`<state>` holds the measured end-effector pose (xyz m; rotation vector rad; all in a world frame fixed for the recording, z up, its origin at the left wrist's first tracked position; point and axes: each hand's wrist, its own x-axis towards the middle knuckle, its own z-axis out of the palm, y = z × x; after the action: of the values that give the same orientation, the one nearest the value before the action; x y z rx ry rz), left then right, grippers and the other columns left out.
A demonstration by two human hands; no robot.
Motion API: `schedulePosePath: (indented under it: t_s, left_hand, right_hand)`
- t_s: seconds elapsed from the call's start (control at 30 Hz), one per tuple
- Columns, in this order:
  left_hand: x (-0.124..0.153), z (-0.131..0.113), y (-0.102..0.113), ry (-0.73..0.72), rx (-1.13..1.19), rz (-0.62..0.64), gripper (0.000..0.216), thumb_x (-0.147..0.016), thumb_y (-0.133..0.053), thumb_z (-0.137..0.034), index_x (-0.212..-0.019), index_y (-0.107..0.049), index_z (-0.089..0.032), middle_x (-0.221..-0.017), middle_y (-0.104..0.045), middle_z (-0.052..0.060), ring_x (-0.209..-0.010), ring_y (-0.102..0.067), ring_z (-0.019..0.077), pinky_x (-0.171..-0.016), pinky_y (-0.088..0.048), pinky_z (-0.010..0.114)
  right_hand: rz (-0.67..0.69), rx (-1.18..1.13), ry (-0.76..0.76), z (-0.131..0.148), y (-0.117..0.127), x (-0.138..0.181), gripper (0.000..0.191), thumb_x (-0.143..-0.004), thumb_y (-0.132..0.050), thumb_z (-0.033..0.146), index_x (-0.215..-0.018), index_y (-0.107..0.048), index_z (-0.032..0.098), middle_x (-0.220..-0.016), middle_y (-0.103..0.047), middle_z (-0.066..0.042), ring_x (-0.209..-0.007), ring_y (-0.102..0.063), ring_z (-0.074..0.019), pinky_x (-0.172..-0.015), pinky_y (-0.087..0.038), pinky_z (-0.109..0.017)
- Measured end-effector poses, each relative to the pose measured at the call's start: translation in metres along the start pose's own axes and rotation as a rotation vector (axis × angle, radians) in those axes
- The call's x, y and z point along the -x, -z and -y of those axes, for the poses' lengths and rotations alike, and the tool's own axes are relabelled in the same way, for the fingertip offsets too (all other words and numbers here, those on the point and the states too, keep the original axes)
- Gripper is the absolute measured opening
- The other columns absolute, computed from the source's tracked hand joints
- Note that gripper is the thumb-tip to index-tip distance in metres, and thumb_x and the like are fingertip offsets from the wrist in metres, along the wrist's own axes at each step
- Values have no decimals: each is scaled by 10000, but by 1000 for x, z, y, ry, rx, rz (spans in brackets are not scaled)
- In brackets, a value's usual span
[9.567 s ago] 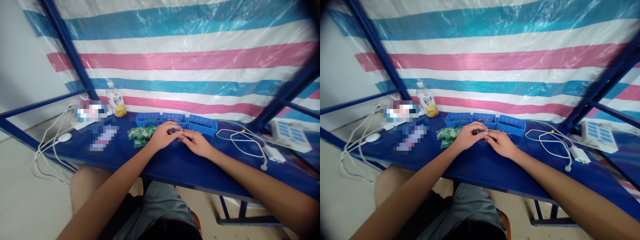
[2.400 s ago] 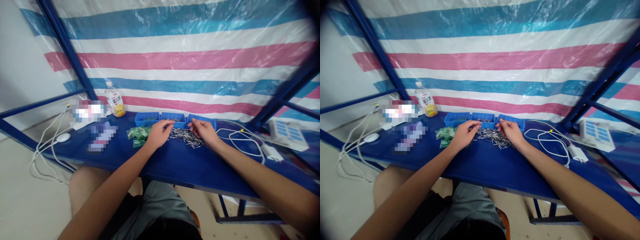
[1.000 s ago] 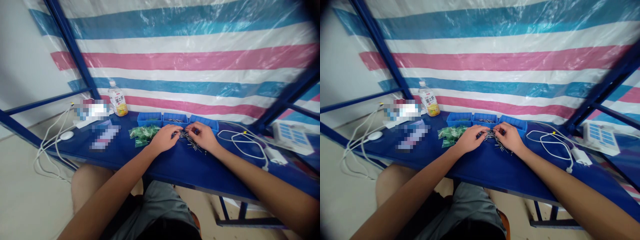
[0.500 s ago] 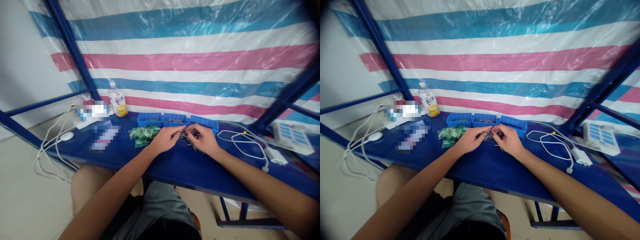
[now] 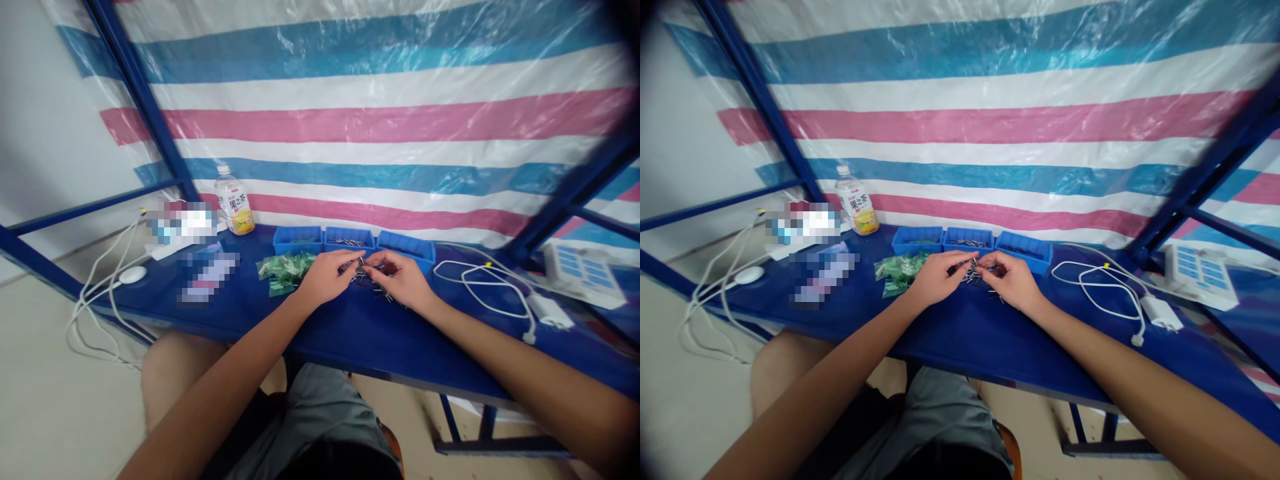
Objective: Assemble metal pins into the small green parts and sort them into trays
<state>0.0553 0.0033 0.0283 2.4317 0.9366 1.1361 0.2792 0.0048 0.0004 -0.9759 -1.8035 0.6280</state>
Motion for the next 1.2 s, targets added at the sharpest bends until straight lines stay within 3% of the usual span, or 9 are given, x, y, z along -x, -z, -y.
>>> schedulePosePath:
  t_s: [0.13, 0.27, 0.4, 0.53, 0.7, 0.8, 0.97, 1.2]
  left_hand:
    - [2, -3, 1, 29, 21, 73, 479, -1044, -490, -264, -1515, -574, -283, -1365, -721, 58, -857, -747, 163, -765, -594, 274]
    - [4, -4, 2, 74, 20, 65, 597, -1068, -431, -275, -1655, -324, -302, -1387, -708, 68, -715, -705, 138, -804, -582, 292]
    - [3, -2, 1, 85, 6, 37, 565, -1046, -476, -297, -1607, -425, -252, -1280, -764, 56, -863, -745, 182, -849, -580, 309]
    - [3, -4, 1, 136, 11, 77, 522, -1036, -487, -295, -1554, -504, -239, -1095, -818, 22, -795, -741, 165, -816, -583, 281]
    - [3, -4, 0, 102, 21, 134, 525, -1029, -510, -283, -1552, -518, -246, -1188, -798, 33, -794, -741, 164, -806, -589, 280]
    - [2, -2, -1, 53, 33, 158, 492, -1039, -493, -269, -1526, -553, -230, -1250, -776, 58, -896, -757, 186, -872, -591, 308]
    - [1, 1, -3, 2, 56, 67, 402, -1042, -504, -265, -1405, -667, -212, -1333, -735, 77, -1156, -727, 232, -1012, -569, 364]
    - [-2, 1, 1, 122, 107, -80, 238, -1003, -620, -303, -1181, -760, -230, -1174, -796, 42, -1037, -768, 218, -950, -612, 356]
  right_hand:
    - [37, -137, -49, 0, 0, -1, 341, -889, -773, 433, -1137, -655, 229, -882, -765, -37, -692, -692, -180, -645, -576, -320]
    - [58, -74, 3, 4, 5, -2, 531, -953, -676, 387, -1452, -559, 248, -882, -730, -13, -738, -673, -177, -649, -563, -307]
    - [48, 96, 15, 4, 9, -2, 381, -982, -607, 344, -1343, -679, 245, -932, -757, -27, -742, -690, -181, -644, -564, -310]
    - [-36, 217, 19, 6, 10, -1, 315, -975, -639, 351, -1264, -701, 242, -951, -803, -40, -693, -721, -193, -583, -563, -310]
    - [-95, 308, 140, 7, 11, 0, 209, -977, -671, 360, -1140, -744, 252, -1006, -815, -46, -835, -773, -232, -684, -616, -343]
    - [-92, 324, 201, 8, 12, 1, 149, -985, -665, 347, -1058, -755, 253, -1017, -807, -45, -830, -764, -224, -702, -617, -350]
    - [-9, 272, 259, 14, 10, 1, 155, -984, -672, 363, -1066, -754, 260, -1068, -776, -82, -868, -734, -242, -714, -616, -384]
    - [13, 60, 119, 9, 5, -1, 217, -962, -702, 446, -1046, -759, 254, -1087, -766, -80, -962, -736, -245, -719, -618, -359]
